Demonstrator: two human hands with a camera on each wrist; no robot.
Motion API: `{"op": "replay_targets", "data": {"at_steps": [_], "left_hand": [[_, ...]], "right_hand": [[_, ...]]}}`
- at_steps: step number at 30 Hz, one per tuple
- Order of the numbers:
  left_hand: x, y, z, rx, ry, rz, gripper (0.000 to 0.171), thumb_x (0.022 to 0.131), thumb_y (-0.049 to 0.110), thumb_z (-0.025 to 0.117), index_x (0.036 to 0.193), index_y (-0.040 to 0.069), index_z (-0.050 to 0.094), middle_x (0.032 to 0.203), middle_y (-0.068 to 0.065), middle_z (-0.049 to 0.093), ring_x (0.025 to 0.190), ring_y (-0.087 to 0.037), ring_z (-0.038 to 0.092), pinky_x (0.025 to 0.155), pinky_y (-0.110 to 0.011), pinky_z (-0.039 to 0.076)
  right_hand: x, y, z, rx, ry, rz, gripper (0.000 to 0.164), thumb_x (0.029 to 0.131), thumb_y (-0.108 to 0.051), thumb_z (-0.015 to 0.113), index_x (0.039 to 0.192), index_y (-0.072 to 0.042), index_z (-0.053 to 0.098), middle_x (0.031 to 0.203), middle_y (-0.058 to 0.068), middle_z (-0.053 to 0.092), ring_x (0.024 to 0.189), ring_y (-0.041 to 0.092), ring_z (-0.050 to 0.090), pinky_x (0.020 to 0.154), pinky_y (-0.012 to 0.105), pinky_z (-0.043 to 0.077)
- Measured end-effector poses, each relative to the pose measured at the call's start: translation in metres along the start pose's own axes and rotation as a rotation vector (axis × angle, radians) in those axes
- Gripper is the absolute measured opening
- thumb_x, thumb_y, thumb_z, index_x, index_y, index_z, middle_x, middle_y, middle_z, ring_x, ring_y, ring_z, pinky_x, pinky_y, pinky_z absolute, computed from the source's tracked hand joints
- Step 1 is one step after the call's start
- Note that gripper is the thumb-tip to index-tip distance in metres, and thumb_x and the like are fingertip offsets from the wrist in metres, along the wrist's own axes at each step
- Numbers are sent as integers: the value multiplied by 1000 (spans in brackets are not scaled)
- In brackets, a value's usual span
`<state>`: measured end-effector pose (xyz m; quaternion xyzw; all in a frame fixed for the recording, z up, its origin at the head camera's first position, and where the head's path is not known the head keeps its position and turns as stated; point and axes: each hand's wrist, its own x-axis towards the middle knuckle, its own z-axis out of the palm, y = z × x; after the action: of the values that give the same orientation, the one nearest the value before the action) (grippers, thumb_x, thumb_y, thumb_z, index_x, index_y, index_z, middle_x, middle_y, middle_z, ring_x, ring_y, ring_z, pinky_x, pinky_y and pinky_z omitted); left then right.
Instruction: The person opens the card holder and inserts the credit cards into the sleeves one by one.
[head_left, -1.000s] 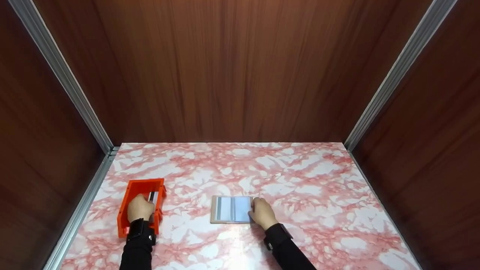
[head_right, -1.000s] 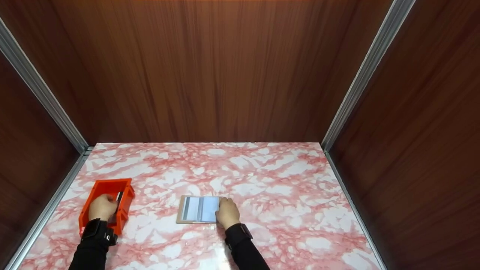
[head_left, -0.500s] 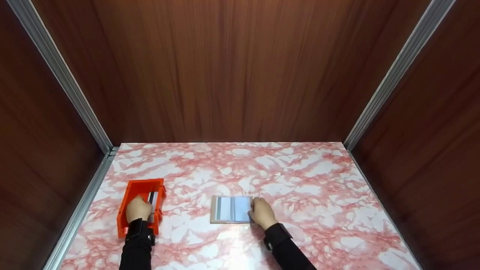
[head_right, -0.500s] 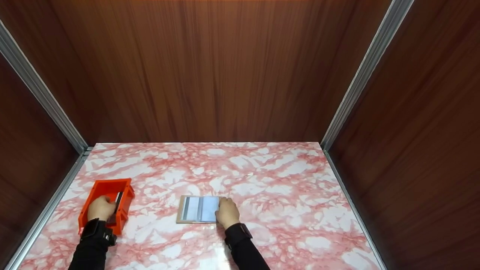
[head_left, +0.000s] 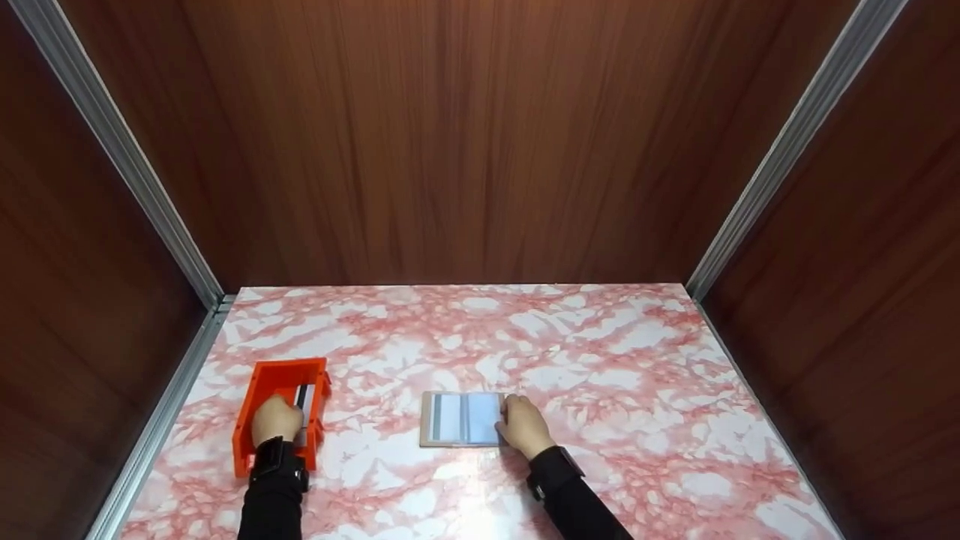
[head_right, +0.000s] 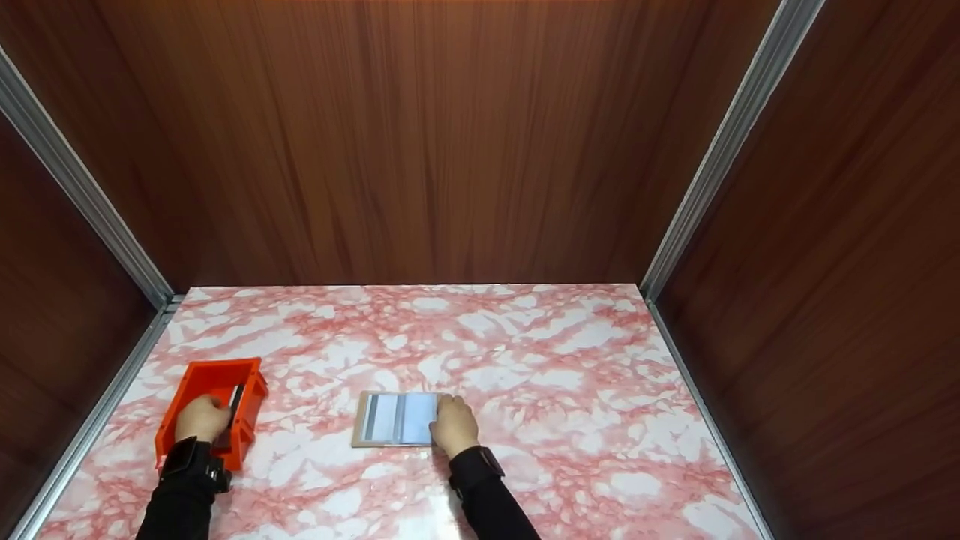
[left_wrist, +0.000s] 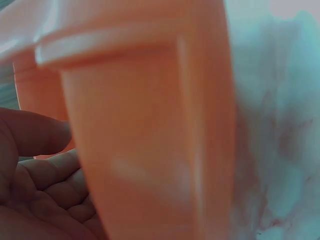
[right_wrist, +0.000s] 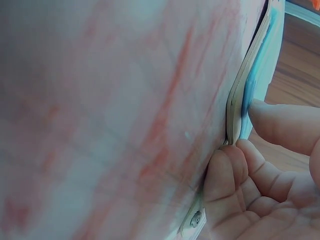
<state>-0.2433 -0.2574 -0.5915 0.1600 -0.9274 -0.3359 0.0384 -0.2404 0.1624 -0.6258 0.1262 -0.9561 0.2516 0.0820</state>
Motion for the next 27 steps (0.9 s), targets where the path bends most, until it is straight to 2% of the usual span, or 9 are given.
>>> {"op": "replay_targets", "data": {"at_steps": [10, 17, 27], "left_hand": [[3, -1, 2, 1, -18, 10, 16, 83, 5, 49, 76, -5, 60, 75, -20, 61, 69, -39, 57, 69, -52, 46], [6, -4, 3, -37, -42, -3, 24, 85, 7, 47, 87, -9, 65, 85, -24, 64, 75, -40, 58, 72, -50, 46], [3, 0, 1, -62, -52, -34, 26, 87, 7, 46, 93, -11, 64, 90, -26, 63, 80, -41, 58, 76, -50, 46]], "right_hand": [[0, -1, -1, 13, -14, 25, 24, 77, -4, 75, 84, -6, 52, 76, 4, 46, 66, 23, 50, 62, 39, 46], [1, 0, 2, 12, -15, 29, 24, 77, -4, 75, 84, -5, 52, 76, 5, 47, 67, 23, 51, 63, 40, 46], [1, -1, 1, 13, 2, 33, 26, 75, -4, 76, 82, -6, 51, 75, 5, 47, 67, 24, 51, 64, 42, 47]]}}
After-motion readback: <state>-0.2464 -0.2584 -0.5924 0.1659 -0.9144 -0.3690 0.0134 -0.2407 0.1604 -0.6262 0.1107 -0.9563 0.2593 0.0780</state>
